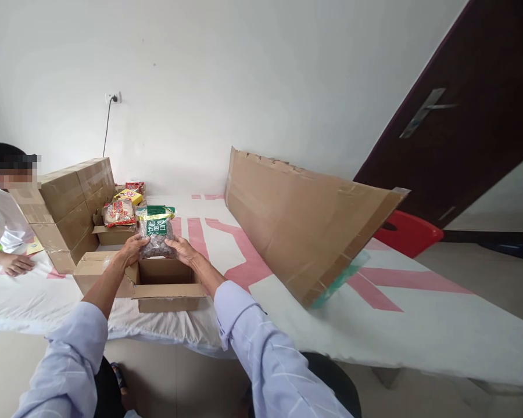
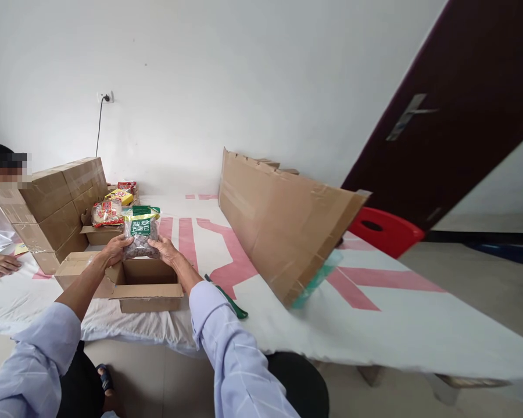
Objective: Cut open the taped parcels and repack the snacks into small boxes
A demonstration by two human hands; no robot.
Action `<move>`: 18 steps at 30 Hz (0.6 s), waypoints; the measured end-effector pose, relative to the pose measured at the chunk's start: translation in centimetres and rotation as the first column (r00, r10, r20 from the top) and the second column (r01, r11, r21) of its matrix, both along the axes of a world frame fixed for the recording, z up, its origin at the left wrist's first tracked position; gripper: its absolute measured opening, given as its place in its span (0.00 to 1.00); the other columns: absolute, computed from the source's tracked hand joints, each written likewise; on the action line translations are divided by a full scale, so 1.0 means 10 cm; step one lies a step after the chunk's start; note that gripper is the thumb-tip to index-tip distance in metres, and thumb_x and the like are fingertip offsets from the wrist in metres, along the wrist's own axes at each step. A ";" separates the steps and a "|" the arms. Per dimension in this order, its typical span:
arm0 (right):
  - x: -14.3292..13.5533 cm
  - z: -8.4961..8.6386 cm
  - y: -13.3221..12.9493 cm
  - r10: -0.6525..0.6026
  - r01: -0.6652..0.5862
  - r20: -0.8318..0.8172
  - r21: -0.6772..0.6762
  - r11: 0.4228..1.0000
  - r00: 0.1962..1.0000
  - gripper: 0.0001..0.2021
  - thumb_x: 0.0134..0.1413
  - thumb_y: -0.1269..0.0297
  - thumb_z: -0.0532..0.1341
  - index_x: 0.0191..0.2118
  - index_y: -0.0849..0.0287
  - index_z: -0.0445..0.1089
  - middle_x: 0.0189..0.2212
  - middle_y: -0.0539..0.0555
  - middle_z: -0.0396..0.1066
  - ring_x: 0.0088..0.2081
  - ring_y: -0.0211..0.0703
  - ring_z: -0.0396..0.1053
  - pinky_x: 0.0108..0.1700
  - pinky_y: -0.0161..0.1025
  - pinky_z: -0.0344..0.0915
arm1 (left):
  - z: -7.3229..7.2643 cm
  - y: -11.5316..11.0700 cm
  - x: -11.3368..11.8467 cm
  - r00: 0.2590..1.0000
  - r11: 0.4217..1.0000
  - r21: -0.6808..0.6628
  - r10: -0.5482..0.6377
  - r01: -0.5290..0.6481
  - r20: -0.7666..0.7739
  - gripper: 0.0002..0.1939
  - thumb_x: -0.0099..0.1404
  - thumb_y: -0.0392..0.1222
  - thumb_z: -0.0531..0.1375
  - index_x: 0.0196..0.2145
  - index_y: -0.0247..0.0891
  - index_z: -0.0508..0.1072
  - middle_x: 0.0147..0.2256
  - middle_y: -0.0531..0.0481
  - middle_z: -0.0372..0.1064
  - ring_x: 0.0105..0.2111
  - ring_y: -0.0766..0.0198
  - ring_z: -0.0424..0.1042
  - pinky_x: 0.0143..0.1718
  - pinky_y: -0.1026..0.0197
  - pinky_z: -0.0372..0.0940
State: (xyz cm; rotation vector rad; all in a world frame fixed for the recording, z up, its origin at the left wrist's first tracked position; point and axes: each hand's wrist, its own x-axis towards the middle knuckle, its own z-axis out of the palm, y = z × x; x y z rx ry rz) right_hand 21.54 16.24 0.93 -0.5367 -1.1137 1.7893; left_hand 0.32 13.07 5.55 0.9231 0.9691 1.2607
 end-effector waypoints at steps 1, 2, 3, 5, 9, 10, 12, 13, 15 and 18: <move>0.00 0.00 0.00 -0.004 0.004 0.002 -0.001 1.000 1.000 0.31 0.37 0.54 0.84 0.45 0.55 0.74 0.34 0.51 0.83 0.32 0.46 0.78 0.32 0.42 0.74 | 0.00 0.00 0.00 1.000 1.000 -0.001 0.000 0.000 0.000 0.20 0.52 0.32 0.80 0.40 0.32 0.80 0.32 0.42 0.83 0.30 0.55 0.80 0.34 0.55 0.79; 0.00 0.00 0.00 -0.006 0.006 0.005 -0.002 1.000 1.000 0.30 0.37 0.54 0.84 0.45 0.56 0.74 0.34 0.51 0.82 0.32 0.46 0.77 0.32 0.42 0.74 | -0.01 0.00 0.00 1.000 1.000 -0.001 0.000 0.000 -0.001 0.20 0.52 0.32 0.80 0.41 0.32 0.80 0.32 0.42 0.83 0.29 0.55 0.80 0.34 0.55 0.78; -0.01 0.00 0.00 -0.007 0.007 0.007 -0.002 1.000 1.000 0.29 0.38 0.54 0.83 0.45 0.56 0.74 0.34 0.51 0.82 0.32 0.46 0.77 0.32 0.42 0.74 | -0.01 0.00 0.00 1.000 1.000 -0.001 0.002 -0.002 -0.001 0.20 0.52 0.32 0.80 0.41 0.32 0.80 0.32 0.42 0.83 0.29 0.55 0.80 0.33 0.55 0.78; -0.01 0.01 -0.02 -0.009 0.009 0.005 0.002 1.000 1.000 0.27 0.40 0.55 0.83 0.44 0.55 0.74 0.34 0.52 0.83 0.32 0.46 0.77 0.34 0.42 0.74 | -0.02 0.00 0.00 1.000 1.000 0.003 0.006 -0.006 -0.002 0.20 0.52 0.32 0.80 0.41 0.31 0.79 0.31 0.43 0.82 0.28 0.56 0.80 0.32 0.56 0.77; -0.01 0.06 -0.08 -0.010 0.011 -0.018 0.028 1.000 1.000 0.31 0.35 0.54 0.84 0.47 0.55 0.77 0.37 0.54 0.85 0.37 0.50 0.80 0.39 0.44 0.76 | 0.00 -0.02 0.01 1.000 1.000 0.023 0.019 -0.019 -0.006 0.21 0.52 0.33 0.81 0.40 0.31 0.79 0.29 0.44 0.80 0.27 0.57 0.79 0.32 0.57 0.77; -0.01 0.08 -0.10 -0.010 0.011 -0.022 0.036 0.999 1.000 0.32 0.35 0.53 0.84 0.46 0.56 0.77 0.38 0.55 0.85 0.38 0.51 0.81 0.41 0.45 0.77 | 0.01 -0.03 0.02 1.000 0.999 0.030 0.022 -0.021 -0.010 0.21 0.52 0.33 0.81 0.40 0.31 0.79 0.29 0.45 0.80 0.27 0.58 0.79 0.33 0.57 0.77; -0.01 0.13 -0.15 -0.012 0.014 -0.025 0.054 0.998 1.000 0.31 0.34 0.51 0.85 0.45 0.56 0.79 0.39 0.56 0.86 0.41 0.53 0.81 0.43 0.46 0.77 | 0.04 -0.08 0.04 0.999 0.998 0.052 0.026 -0.025 -0.020 0.21 0.52 0.34 0.81 0.41 0.32 0.79 0.29 0.46 0.80 0.28 0.57 0.80 0.34 0.57 0.77; -0.01 0.15 -0.17 -0.017 0.019 -0.027 0.064 0.998 1.000 0.30 0.34 0.51 0.85 0.44 0.56 0.79 0.39 0.56 0.86 0.42 0.53 0.81 0.45 0.47 0.77 | 0.06 -0.10 0.05 0.999 0.997 0.066 0.028 -0.026 -0.025 0.21 0.52 0.34 0.81 0.41 0.32 0.79 0.29 0.46 0.80 0.29 0.57 0.81 0.35 0.57 0.78; -0.01 0.20 -0.21 -0.032 0.035 -0.029 0.088 0.996 0.999 0.28 0.34 0.52 0.85 0.42 0.56 0.80 0.39 0.56 0.86 0.44 0.54 0.81 0.50 0.49 0.77 | 0.11 -0.17 0.09 0.999 0.994 0.103 0.030 -0.026 -0.036 0.23 0.50 0.36 0.82 0.42 0.33 0.80 0.30 0.46 0.80 0.32 0.55 0.82 0.37 0.56 0.77; 0.03 0.30 -0.30 -0.055 0.058 -0.033 0.116 0.992 0.998 0.28 0.31 0.53 0.85 0.42 0.56 0.81 0.40 0.55 0.86 0.47 0.56 0.81 0.55 0.50 0.75 | 0.24 -0.30 0.15 0.998 0.986 0.166 0.027 -0.019 -0.048 0.27 0.46 0.39 0.83 0.42 0.33 0.80 0.33 0.46 0.82 0.38 0.54 0.82 0.42 0.56 0.77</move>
